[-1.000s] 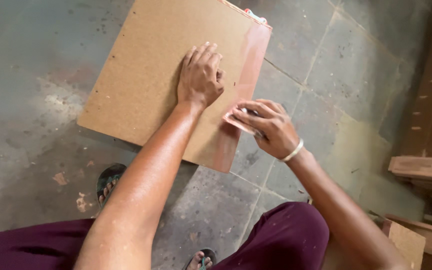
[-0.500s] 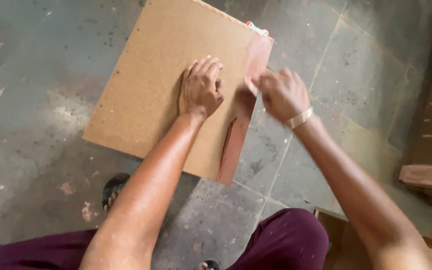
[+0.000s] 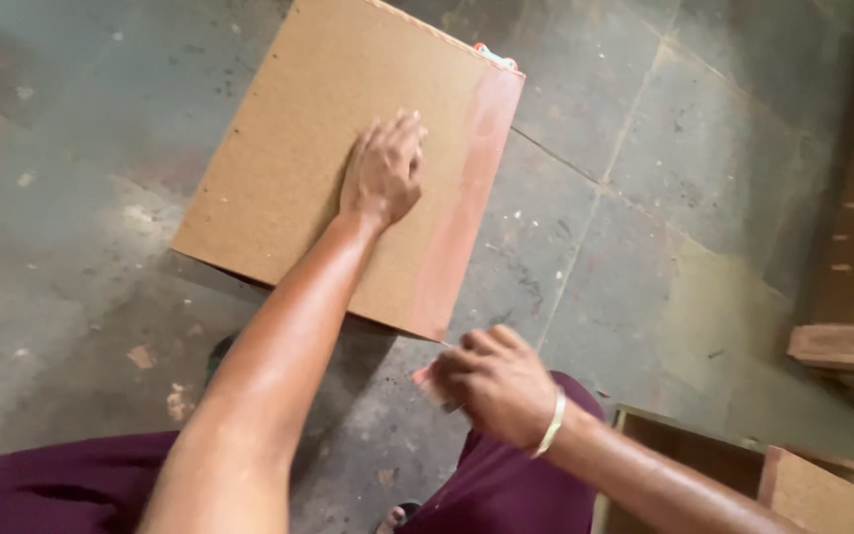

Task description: The person applies pink putty to the edges and corners of a wooden board using a small scraper. They repeatedly scoop putty from a container on the floor and spread it along the board's perimeter, then place the board into a wooden box.

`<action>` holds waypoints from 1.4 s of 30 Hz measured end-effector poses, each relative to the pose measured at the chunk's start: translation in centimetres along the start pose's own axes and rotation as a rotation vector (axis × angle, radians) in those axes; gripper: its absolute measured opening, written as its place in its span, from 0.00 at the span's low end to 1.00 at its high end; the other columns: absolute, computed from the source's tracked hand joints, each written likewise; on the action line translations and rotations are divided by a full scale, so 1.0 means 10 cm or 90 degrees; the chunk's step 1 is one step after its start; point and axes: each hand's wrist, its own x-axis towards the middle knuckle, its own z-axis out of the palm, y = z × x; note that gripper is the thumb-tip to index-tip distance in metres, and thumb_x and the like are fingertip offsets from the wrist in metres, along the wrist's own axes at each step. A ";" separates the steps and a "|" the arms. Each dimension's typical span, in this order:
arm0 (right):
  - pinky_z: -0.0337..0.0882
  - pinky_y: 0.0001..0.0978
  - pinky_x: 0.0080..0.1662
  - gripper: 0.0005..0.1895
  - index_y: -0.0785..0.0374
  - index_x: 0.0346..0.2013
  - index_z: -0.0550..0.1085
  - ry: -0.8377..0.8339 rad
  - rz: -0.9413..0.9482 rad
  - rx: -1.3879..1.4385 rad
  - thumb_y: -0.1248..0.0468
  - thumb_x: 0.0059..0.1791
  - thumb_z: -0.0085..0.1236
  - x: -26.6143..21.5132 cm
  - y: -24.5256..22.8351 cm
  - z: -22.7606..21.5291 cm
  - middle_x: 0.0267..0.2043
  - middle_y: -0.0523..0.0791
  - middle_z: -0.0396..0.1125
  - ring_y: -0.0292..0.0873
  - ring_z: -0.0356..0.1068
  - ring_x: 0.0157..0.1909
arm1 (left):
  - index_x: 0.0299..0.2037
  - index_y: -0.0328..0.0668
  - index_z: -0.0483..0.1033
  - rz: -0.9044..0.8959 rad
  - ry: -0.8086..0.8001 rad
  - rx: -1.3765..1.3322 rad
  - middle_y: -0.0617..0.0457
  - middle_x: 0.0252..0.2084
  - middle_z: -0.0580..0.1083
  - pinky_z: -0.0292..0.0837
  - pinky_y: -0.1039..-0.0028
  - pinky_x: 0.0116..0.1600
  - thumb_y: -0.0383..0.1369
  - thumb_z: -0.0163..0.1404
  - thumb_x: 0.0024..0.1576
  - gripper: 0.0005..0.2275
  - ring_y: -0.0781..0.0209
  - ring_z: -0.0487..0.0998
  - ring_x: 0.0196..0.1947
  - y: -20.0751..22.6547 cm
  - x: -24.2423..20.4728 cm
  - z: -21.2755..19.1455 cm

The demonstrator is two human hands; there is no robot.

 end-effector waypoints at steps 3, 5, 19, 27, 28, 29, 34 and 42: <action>0.71 0.39 0.47 0.29 0.49 0.45 0.83 0.230 0.130 0.054 0.76 0.37 0.47 -0.15 0.29 -0.19 0.43 0.39 0.77 0.45 0.73 0.43 | 0.68 0.43 0.65 0.036 -0.123 0.102 0.47 0.75 0.58 0.44 0.55 0.75 0.38 0.39 0.64 0.22 0.51 0.53 0.75 -0.07 -0.42 -0.30; 0.75 0.36 0.54 0.24 0.60 0.52 0.79 0.297 0.141 0.370 0.78 0.46 0.45 -0.17 0.60 -0.25 0.50 0.43 0.76 0.42 0.76 0.52 | 0.74 0.45 0.57 0.054 -0.191 0.183 0.50 0.77 0.52 0.40 0.55 0.75 0.42 0.37 0.63 0.27 0.53 0.49 0.76 -0.10 -0.70 -0.50; 0.68 0.39 0.68 0.24 0.63 0.59 0.75 0.315 0.065 0.312 0.78 0.49 0.47 1.74 0.82 -0.23 0.61 0.47 0.73 0.51 0.71 0.65 | 0.69 0.37 0.60 0.070 -0.173 0.249 0.44 0.74 0.57 0.41 0.54 0.75 0.49 0.36 0.63 0.29 0.52 0.51 0.75 0.19 -0.77 -0.85; 0.67 0.45 0.60 0.33 0.54 0.57 0.76 0.137 0.008 -0.071 0.77 0.38 0.56 2.91 1.05 0.04 0.60 0.43 0.70 0.56 0.66 0.60 | 0.60 0.34 0.71 0.128 -0.148 0.053 0.37 0.65 0.69 0.48 0.56 0.75 0.48 0.46 0.58 0.27 0.45 0.64 0.70 0.10 -0.80 -1.05; 0.68 0.44 0.60 0.34 0.53 0.58 0.76 0.139 0.010 -0.058 0.77 0.38 0.55 2.96 1.02 0.10 0.62 0.43 0.69 0.55 0.66 0.60 | 0.57 0.37 0.72 0.124 -0.183 0.036 0.38 0.65 0.70 0.48 0.56 0.75 0.49 0.46 0.58 0.25 0.45 0.65 0.70 0.08 -0.81 -1.07; 0.69 0.42 0.59 0.36 0.52 0.59 0.76 0.140 0.011 -0.050 0.78 0.37 0.54 2.99 0.97 0.15 0.63 0.43 0.69 0.55 0.66 0.61 | 0.54 0.39 0.74 0.122 -0.214 0.017 0.38 0.64 0.70 0.49 0.56 0.75 0.49 0.46 0.58 0.23 0.45 0.65 0.70 0.06 -0.81 -1.09; 0.73 0.39 0.54 0.37 0.50 0.59 0.75 -0.051 0.038 -0.086 0.75 0.35 0.55 2.80 0.40 0.26 0.62 0.43 0.69 0.50 0.68 0.58 | 0.47 0.40 0.76 0.137 -0.330 -0.071 0.41 0.53 0.75 0.60 0.58 0.69 0.45 0.46 0.56 0.18 0.48 0.73 0.60 0.00 -0.81 -1.05; 0.71 0.46 0.51 0.24 0.60 0.55 0.76 0.040 0.166 -0.173 0.69 0.43 0.56 3.07 1.02 0.11 0.55 0.46 0.70 0.54 0.68 0.53 | 0.33 0.41 0.79 0.301 -0.067 -0.129 0.46 0.38 0.79 0.71 0.63 0.59 0.40 0.53 0.48 0.12 0.53 0.79 0.48 -0.02 -1.03 -0.81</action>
